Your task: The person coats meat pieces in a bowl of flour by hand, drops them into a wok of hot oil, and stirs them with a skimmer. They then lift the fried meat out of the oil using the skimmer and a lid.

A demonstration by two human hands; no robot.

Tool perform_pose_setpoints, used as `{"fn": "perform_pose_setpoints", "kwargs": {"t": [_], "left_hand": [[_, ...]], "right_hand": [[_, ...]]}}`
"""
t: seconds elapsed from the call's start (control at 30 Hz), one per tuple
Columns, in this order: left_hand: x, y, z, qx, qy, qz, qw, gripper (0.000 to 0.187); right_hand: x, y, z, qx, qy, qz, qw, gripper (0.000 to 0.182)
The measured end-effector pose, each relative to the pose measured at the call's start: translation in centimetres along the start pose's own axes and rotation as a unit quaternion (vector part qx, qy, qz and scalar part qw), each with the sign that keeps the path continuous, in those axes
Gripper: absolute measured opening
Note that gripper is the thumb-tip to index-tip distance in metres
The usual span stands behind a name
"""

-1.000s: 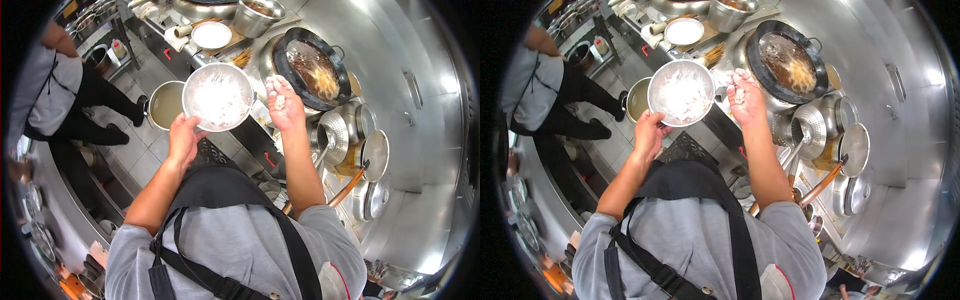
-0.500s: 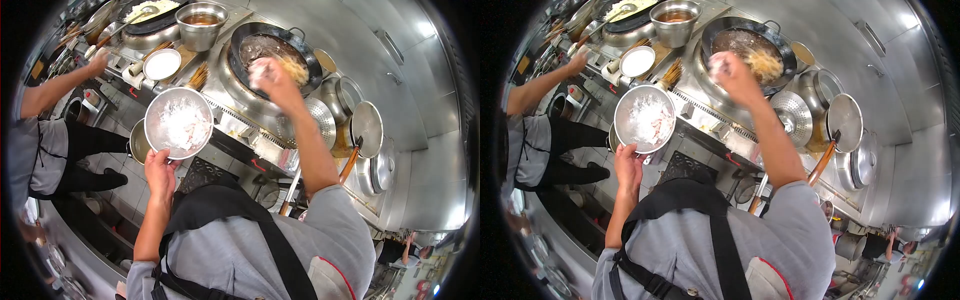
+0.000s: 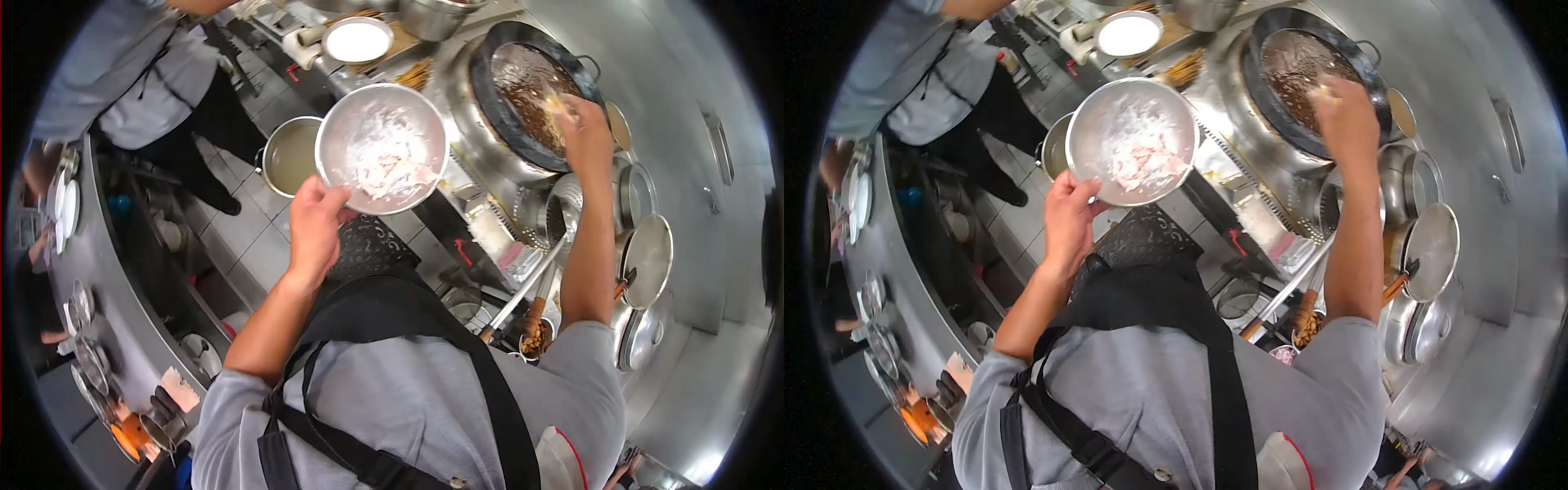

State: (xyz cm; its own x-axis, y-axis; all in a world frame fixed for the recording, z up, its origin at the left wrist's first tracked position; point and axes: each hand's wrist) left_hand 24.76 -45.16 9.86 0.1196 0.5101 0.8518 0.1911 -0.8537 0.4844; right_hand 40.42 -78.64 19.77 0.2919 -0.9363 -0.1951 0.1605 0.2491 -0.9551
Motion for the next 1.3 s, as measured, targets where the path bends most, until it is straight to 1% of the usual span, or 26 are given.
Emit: {"fn": "perform_pose_setpoints", "kwargs": {"t": [0.03, 0.07, 0.1, 0.13, 0.17, 0.2, 0.27, 0.33, 0.4, 0.43, 0.47, 0.5, 0.53, 0.57, 0.6, 0.63, 0.73, 0.8, 0.87, 0.9, 1.03, 1.1, 1.13, 1.2, 1.23, 1.3], "left_hand": [[0.3, -0.2, 0.1, -0.013, 0.007, 0.021, 1.000, 0.014], [0.6, -0.5, 0.3, -0.028, 0.012, 0.041, 0.999, 0.019], [0.7, -1.1, 0.3, -0.036, 0.028, 0.043, 0.998, 0.021], [1.0, -1.8, 0.1, -0.036, 0.027, 0.039, 0.998, 0.021], [1.4, -2.5, 0.0, -0.048, 0.027, 0.041, 0.998, 0.021], [1.7, -3.1, -0.1, -0.059, 0.025, 0.045, 0.997, 0.021], [2.6, -4.4, -0.8, -0.067, 0.027, 0.050, 0.996, 0.021], [3.1, -6.3, -1.4, -0.076, 0.031, 0.056, 0.995, 0.021], [2.7, -8.7, -1.5, -0.066, 0.009, 0.040, 0.997, 0.020], [2.8, -9.4, -1.7, -0.062, 0.006, 0.035, 0.997, 0.020], [3.2, -10.2, -2.0, -0.054, 0.007, 0.029, 0.998, 0.020], [3.7, -10.9, -2.1, -0.039, -0.005, 0.022, 0.999, 0.020], [4.0, -11.6, -2.3, -0.025, -0.017, 0.015, 0.999, 0.021], [4.2, -12.3, -2.6, -0.020, -0.016, 0.013, 1.000, 0.021], [4.4, -12.9, -2.7, -0.014, -0.017, 0.015, 1.000, 0.021], [4.6, -13.4, -2.8, -0.008, -0.016, 0.017, 1.000, 0.022], [4.7, -14.0, -3.0, 0.012, -0.011, 0.006, 1.000, 0.021], [4.6, -14.4, -3.3, 0.015, -0.006, 0.003, 1.000, 0.020], [4.9, -14.8, -3.3, 0.016, -0.004, 0.000, 1.000, 0.020], [5.0, -14.9, -3.3, 0.021, -0.005, 0.000, 1.000, 0.019], [5.2, -14.8, -3.6, 0.024, -0.013, -0.019, 0.999, 0.017], [4.7, -15.1, -3.4, 0.019, -0.022, -0.013, 1.000, 0.016], [4.5, -15.2, -3.5, 0.013, -0.029, -0.004, 0.999, 0.016], [4.2, -15.3, -3.4, 0.000, -0.032, 0.001, 0.999, 0.016], [4.2, -15.2, -3.3, -0.004, -0.026, 0.004, 1.000, 0.016], [4.4, -14.5, -3.6, 0.002, -0.028, -0.015, 0.999, 0.016]], "right_hand": [[-5.2, -0.5, -1.1, -0.018, -0.065, 0.036, 0.997, 0.033], [-9.5, -0.7, -2.1, -0.048, -0.176, 0.016, 0.983, 0.035], [-12.7, 0.1, -3.3, -0.101, -0.207, 0.003, 0.973, 0.038], [-16.2, 0.5, -4.0, -0.144, -0.265, -0.040, 0.953, 0.043], [-18.5, 2.0, -4.1, -0.184, -0.283, -0.096, 0.936, 0.045], [-19.6, 3.7, -3.8, -0.185, -0.285, -0.098, 0.936, 0.045], [-21.6, 7.2, -2.9, -0.235, -0.312, -0.156, 0.907, 0.032], [-23.3, 8.6, -2.7, -0.235, -0.303, -0.142, 0.913, 0.030], [-24.7, 8.7, -2.2, -0.231, -0.297, -0.129, 0.917, 0.028], [-25.5, 7.8, -2.3, -0.217, -0.273, 0.003, 0.937, 0.026], [-26.1, 7.2, -2.4, -0.202, -0.244, 0.135, 0.939, 0.024], [-26.4, 7.2, -2.0, -0.276, -0.173, 0.258, 0.910, 0.019], [-27.3, 7.5, -2.0, -0.282, -0.178, 0.256, 0.907, 0.019], [-28.1, 7.7, -2.0, -0.297, -0.100, 0.418, 0.853, 0.018], [-28.7, 7.8, -1.8, -0.301, -0.018, 0.564, 0.769, 0.019], [-29.1, 8.6, -1.8, -0.307, 0.001, 0.618, 0.724, 0.017], [-30.6, 11.5, -1.7, -0.287, -0.044, 0.606, 0.741, 0.014], [-31.8, 11.4, -1.8, -0.283, -0.031, 0.612, 0.738, 0.015], [-32.4, 11.3, -1.8, -0.259, -0.064, 0.586, 0.765, 0.026], [-32.6, 11.0, -1.8, -0.274, -0.061, 0.565, 0.776, 0.034], [-32.9, 10.5, -1.9, -0.253, -0.066, 0.581, 0.771, 0.038], [-32.8, 10.4, -2.3, -0.197, -0.099, 0.580, 0.784, 0.036], [-32.5, 10.6, -2.5, -0.196, -0.092, 0.580, 0.786, 0.036], [-32.0, 11.1, -2.5, -0.186, -0.159, 0.452, 0.858, 0.030], [-32.0, 10.7, -2.3, -0.189, -0.162, 0.450, 0.858, 0.030], [-31.9, 9.4, -2.4, -0.155, -0.136, 0.544, 0.813, 0.024]]}}
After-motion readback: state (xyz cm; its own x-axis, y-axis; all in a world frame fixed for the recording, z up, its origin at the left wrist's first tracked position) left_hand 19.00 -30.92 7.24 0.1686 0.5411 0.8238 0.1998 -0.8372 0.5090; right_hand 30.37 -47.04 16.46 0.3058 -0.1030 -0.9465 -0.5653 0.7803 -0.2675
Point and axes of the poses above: each hand's wrist, its own z-axis towards the middle knuckle, its own y-axis out of the palm, x = y × z, and after that the axes turned 14 degrees about -x, right-handed
